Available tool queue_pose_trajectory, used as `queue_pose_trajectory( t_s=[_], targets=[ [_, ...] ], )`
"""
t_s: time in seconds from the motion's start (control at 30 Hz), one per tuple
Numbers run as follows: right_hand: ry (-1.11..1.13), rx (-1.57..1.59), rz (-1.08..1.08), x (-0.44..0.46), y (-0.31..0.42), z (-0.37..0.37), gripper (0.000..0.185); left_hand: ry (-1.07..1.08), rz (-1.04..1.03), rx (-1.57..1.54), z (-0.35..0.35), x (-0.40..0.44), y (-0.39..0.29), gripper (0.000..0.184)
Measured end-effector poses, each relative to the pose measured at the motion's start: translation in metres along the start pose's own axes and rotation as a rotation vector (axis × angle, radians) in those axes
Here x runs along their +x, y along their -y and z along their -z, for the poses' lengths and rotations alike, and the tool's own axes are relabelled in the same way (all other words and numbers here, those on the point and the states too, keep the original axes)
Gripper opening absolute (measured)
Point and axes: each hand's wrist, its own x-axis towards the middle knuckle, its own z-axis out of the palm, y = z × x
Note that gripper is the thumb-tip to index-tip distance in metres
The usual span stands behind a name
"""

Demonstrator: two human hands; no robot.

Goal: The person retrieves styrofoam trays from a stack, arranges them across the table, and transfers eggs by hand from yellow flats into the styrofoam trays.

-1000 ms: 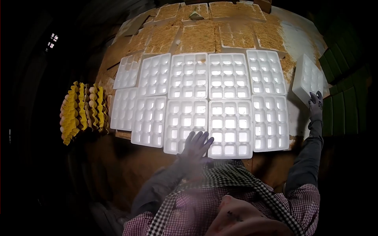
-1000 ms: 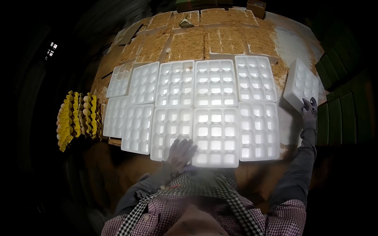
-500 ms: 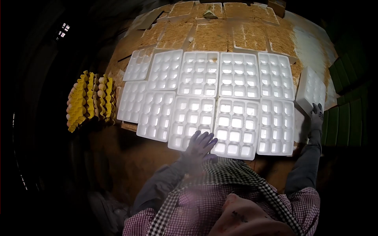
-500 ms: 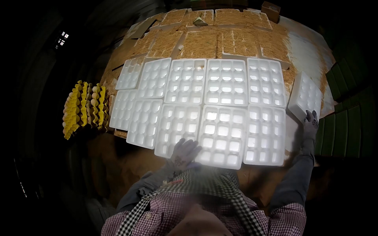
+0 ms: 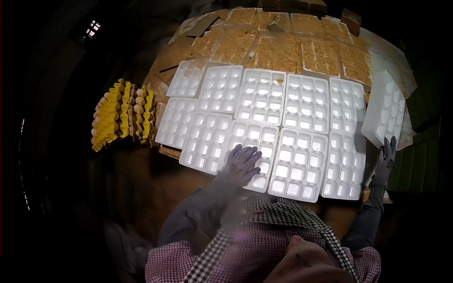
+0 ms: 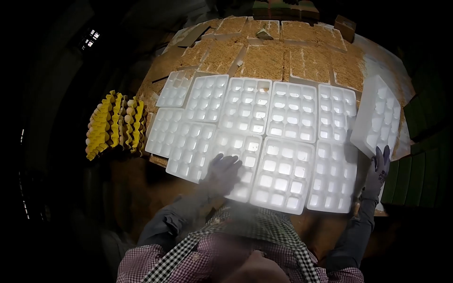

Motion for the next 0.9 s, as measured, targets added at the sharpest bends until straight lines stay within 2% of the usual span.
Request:
queue_pose_trajectory(
  t_s=[0.07,0.1,0.13,0.2,0.23,0.33,0.4,0.47,0.53,0.67,0.73,0.8,0.9],
  targets=[
    [0.017,-0.048,0.120,-0.018,0.027,0.007,0.040,0.058,-0.040,0.285,0.039,0.015,0.040,0.050],
    [0.025,-0.058,0.125,-0.028,0.034,0.009,0.040,-0.161,0.161,0.245,0.012,0.022,0.079,0.054],
    [0.015,-0.064,0.128,-0.040,0.044,0.013,0.040,-0.286,0.266,0.234,0.010,0.033,0.115,0.060],
    [0.041,0.024,-0.050,-0.061,0.065,0.018,0.040,-0.247,0.423,0.352,0.011,0.049,0.180,0.070],
    [0.033,0.018,-0.042,-0.074,0.068,0.019,0.040,-0.269,0.484,0.464,-0.001,0.049,0.218,0.070],
    [0.013,-0.064,-0.052,-0.098,0.072,0.022,0.040,-0.154,0.837,0.442,0.004,0.068,0.290,0.073],
    [0.078,0.019,-0.183,-0.108,0.082,0.023,0.039,-0.093,1.008,0.417,0.018,0.078,0.313,0.075],
    [0.082,0.000,-0.176,-0.113,0.096,0.022,0.039,-0.036,1.051,0.365,0.027,0.080,0.332,0.070],
    [0.118,-0.047,-0.194,-0.115,0.107,0.021,0.038,0.149,1.190,0.348,0.027,0.080,0.348,0.064],
    [0.100,0.019,-0.247,-0.124,0.100,0.014,0.038,0.222,1.114,0.326,0.030,0.079,0.357,0.061],
    [0.111,-0.143,-0.146,-0.128,0.093,0.014,0.037,0.265,1.184,0.203,0.050,0.083,0.353,0.062],
    [0.091,-0.004,-0.248,-0.128,0.095,0.010,0.038,0.281,1.122,0.084,0.040,0.071,0.378,0.063],
    [0.104,-0.156,-0.183,-0.120,0.122,0.009,0.041,0.351,1.047,0.173,0.023,0.073,0.380,0.066]
  ],
)
